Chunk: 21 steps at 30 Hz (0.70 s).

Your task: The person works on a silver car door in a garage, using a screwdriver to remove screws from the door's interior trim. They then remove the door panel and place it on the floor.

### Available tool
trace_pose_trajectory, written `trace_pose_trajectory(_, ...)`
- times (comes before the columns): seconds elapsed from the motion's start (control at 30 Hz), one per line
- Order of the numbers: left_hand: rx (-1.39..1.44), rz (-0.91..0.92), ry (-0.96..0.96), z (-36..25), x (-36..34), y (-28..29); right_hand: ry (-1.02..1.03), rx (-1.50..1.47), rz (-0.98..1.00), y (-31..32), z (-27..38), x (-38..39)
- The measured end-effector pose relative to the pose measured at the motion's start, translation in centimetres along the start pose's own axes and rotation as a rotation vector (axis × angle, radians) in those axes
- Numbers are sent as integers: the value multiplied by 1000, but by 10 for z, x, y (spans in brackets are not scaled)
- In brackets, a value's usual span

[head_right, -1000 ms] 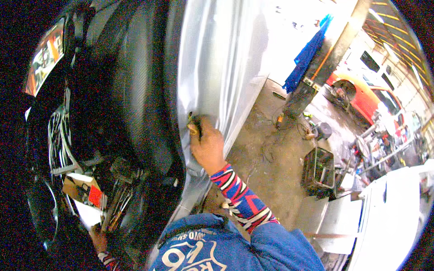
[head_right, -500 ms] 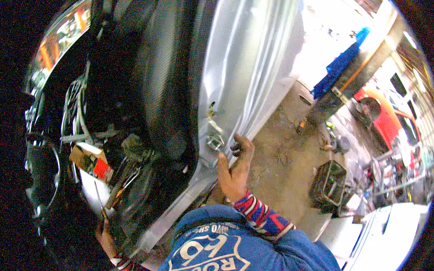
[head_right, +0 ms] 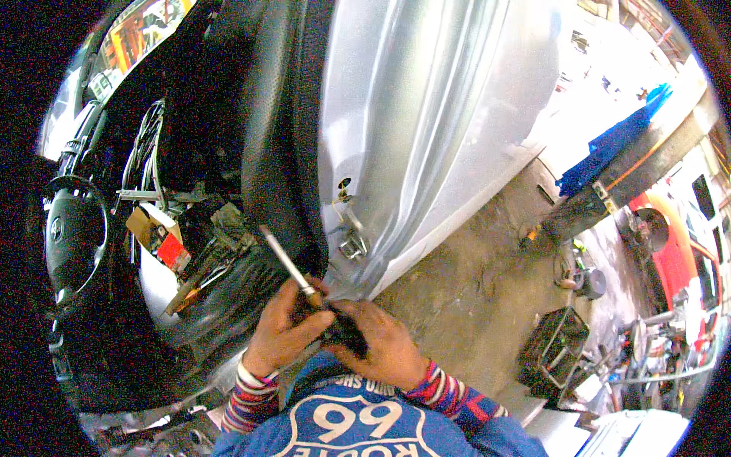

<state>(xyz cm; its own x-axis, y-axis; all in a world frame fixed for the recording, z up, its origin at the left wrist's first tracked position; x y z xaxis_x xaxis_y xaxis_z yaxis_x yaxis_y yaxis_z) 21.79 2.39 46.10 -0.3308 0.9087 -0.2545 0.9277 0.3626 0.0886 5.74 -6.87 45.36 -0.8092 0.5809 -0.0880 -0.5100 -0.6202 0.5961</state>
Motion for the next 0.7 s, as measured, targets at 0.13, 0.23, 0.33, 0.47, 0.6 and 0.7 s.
trace_pose_trajectory(0.13,194,11,98,7,-40,-40,-146,6,-160,37,-20,27)
trace_pose_trajectory(0.23,100,-27,85,12,-64,-55,-201,75,-298,53,-27,43)
trace_pose_trajectory(0.33,227,-5,171,18,-82,-64,-220,-4,-367,64,-30,47)
trace_pose_trajectory(0.47,260,-142,158,19,-95,-65,-205,27,-406,73,-30,40)
trace_pose_trajectory(0.6,353,-200,208,19,-99,-62,-145,29,-424,78,-32,30)
trace_pose_trajectory(0.7,322,-205,226,20,-100,-61,-121,43,-443,80,-34,25)
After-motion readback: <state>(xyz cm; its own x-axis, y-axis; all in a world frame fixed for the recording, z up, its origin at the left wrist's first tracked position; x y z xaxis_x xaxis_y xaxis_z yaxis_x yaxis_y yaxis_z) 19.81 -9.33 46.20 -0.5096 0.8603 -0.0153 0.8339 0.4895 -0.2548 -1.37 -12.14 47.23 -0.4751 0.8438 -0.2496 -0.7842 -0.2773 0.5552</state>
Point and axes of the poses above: each hand's wrist, its own x-axis away from the middle knuckle, its own y-axis out of the back of the hand, z = x × y, the point moved 2 cm from there along -x, towards the middle knuckle, and after that the axes turned 12 degrees about -y, right-handed, at the moved point
